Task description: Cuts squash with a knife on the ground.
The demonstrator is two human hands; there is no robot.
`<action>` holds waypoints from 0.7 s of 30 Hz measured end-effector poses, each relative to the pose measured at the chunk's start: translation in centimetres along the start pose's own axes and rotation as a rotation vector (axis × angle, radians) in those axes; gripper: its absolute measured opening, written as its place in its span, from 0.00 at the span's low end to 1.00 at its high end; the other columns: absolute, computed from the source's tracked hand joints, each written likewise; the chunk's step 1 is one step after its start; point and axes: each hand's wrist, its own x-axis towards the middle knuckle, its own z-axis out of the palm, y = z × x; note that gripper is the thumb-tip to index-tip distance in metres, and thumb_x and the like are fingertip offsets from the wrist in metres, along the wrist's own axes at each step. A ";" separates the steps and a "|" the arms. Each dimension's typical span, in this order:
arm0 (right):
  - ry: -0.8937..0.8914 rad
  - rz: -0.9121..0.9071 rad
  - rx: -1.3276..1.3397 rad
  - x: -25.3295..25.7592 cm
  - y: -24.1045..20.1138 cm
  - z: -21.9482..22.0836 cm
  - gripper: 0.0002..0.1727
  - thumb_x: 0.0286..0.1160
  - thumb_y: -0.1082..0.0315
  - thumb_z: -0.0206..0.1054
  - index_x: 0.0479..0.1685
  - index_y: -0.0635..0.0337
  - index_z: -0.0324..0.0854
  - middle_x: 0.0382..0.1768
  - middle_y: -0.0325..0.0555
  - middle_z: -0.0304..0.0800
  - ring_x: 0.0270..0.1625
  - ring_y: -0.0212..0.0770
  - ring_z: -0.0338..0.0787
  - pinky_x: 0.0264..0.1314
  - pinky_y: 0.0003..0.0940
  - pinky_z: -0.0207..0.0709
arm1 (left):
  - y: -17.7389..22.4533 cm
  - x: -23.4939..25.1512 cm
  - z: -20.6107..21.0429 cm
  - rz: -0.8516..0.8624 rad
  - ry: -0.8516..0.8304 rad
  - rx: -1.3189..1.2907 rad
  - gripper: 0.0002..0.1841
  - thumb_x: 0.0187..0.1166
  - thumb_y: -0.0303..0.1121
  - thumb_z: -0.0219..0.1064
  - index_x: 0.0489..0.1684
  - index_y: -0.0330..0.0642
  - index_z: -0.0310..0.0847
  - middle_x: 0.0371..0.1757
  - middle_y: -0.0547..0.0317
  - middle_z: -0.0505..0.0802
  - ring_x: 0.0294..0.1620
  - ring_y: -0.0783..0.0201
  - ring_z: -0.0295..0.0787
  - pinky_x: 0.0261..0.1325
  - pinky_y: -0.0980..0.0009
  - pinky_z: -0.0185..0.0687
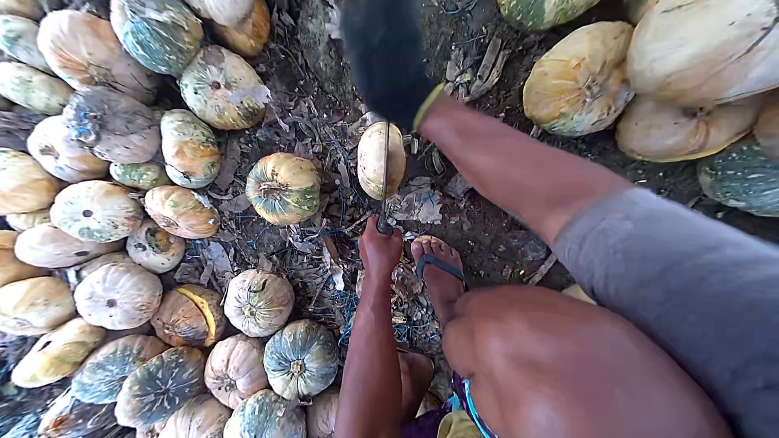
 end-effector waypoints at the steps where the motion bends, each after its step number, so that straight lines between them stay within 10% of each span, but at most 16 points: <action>1: -0.202 -0.016 -0.048 -1.1 1.5 1.7 0.34 0.92 0.48 0.42 0.78 0.64 0.77 0.81 0.59 0.76 0.89 0.57 0.66 0.94 0.57 0.48 | 0.1 0.2 -0.1 -0.013 -0.026 0.024 0.19 0.67 0.34 0.73 0.58 0.40 0.86 0.38 0.48 0.95 0.42 0.51 0.95 0.49 0.46 0.88; 3: -0.270 -0.036 -0.086 -0.4 3.1 3.1 0.36 0.91 0.47 0.40 0.88 0.62 0.66 0.90 0.58 0.61 0.94 0.56 0.55 0.97 0.55 0.41 | 0.4 0.9 -0.6 -0.018 -0.025 0.056 0.19 0.69 0.35 0.72 0.58 0.40 0.85 0.40 0.48 0.95 0.44 0.49 0.95 0.50 0.45 0.87; 7: 0.113 0.247 0.293 -4.0 2.7 1.8 0.27 0.92 0.63 0.44 0.78 0.73 0.74 0.83 0.67 0.69 0.89 0.57 0.66 0.94 0.48 0.57 | -0.6 0.6 -0.2 -0.015 0.047 0.064 0.20 0.69 0.36 0.73 0.59 0.39 0.86 0.38 0.47 0.96 0.42 0.49 0.95 0.49 0.46 0.87; 10: 0.033 0.566 0.357 -7.3 1.9 0.6 0.30 0.95 0.61 0.36 0.82 0.73 0.69 0.83 0.67 0.70 0.89 0.53 0.66 0.94 0.42 0.56 | 0.4 2.0 0.0 0.027 0.112 0.019 0.21 0.69 0.35 0.75 0.60 0.37 0.86 0.38 0.45 0.96 0.41 0.47 0.95 0.50 0.45 0.88; 19: -0.108 0.356 0.342 -14.3 0.6 3.0 0.27 0.93 0.63 0.41 0.81 0.67 0.73 0.85 0.61 0.70 0.92 0.54 0.61 0.96 0.48 0.52 | -2.1 0.5 1.3 0.047 0.049 -0.118 0.19 0.64 0.32 0.75 0.54 0.37 0.86 0.36 0.50 0.93 0.37 0.55 0.92 0.46 0.50 0.87; 21: -0.049 0.339 0.397 -15.7 0.4 1.9 0.25 0.91 0.67 0.42 0.68 0.70 0.82 0.75 0.63 0.81 0.85 0.55 0.72 0.91 0.48 0.60 | -4.2 -2.7 2.1 0.031 0.072 -0.137 0.16 0.63 0.31 0.75 0.49 0.36 0.87 0.31 0.52 0.92 0.31 0.57 0.90 0.39 0.53 0.86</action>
